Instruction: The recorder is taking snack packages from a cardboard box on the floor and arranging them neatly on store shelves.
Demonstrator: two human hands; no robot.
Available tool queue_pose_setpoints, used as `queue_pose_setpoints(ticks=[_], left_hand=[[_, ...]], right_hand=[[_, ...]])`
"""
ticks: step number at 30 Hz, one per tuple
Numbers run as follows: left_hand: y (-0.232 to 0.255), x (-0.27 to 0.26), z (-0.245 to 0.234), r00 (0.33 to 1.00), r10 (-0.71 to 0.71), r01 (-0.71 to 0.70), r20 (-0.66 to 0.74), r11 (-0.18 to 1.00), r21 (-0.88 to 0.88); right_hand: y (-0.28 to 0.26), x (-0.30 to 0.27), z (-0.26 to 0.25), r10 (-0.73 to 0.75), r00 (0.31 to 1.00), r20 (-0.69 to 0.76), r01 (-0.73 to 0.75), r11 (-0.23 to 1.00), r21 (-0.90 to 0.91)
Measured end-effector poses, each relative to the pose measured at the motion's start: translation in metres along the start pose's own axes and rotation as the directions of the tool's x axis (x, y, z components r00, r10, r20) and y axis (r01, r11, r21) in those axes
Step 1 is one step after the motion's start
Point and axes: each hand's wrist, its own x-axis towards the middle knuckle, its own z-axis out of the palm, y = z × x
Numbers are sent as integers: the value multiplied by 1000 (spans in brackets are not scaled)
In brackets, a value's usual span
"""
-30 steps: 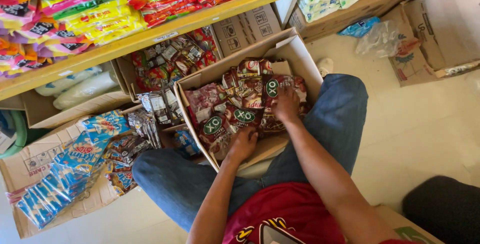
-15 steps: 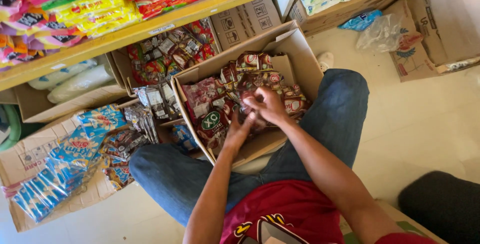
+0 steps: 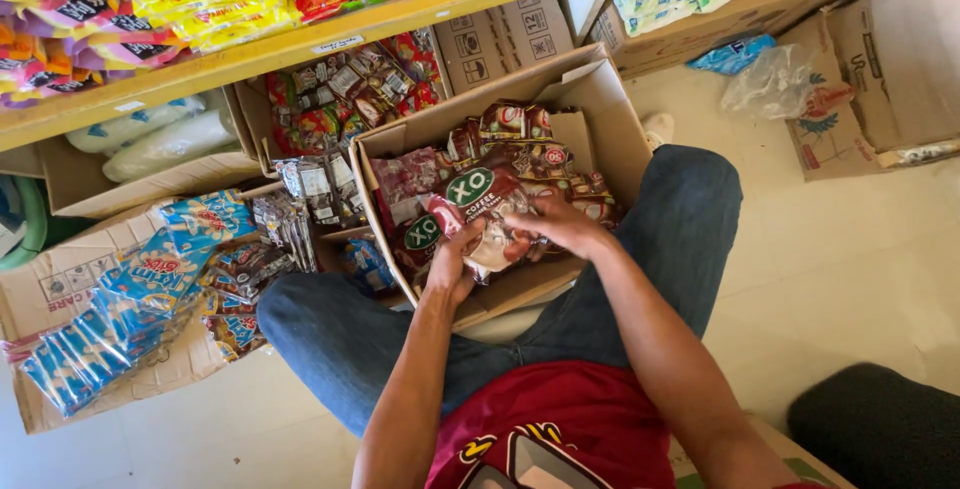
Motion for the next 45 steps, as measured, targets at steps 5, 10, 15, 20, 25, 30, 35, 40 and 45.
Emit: queue_pose_setpoints(ticks=[5,10,15,20,25,30,35,40,45], left_hand=[[9,-6,11,983,56,-57,-174,998,-3],[3,4,-5,980,107,-119,-171,991,-59],[27,-35,25,989,9,29,-148,968,249],[33,-44,18,979,149,-100,-142,947,305],[74,-53,21,955,287,-236,-76,889,392],[125,-64,29,925,380,-332,-18,829,450],[191,-82,58,896,443,-406,31,788,463],[268,-105,89,804,561,-569,198,630,528],[344,-124,116,613,648,-776,452,386,498]], right_hand=[[13,18,21,-150,986,-73,161,969,189],[6,19,23,-275,953,-125,293,943,161],[13,18,17,-310,926,-215,338,935,109],[-3,17,23,-307,925,-226,343,928,147],[-61,8,21,-368,903,-223,364,929,-59],[-97,18,17,-450,892,-41,451,891,54],[-153,33,0,-651,754,-86,621,749,-232],[-277,-12,-12,-596,795,-110,574,799,-181],[-369,-32,-22,-785,605,-132,754,618,-220]])
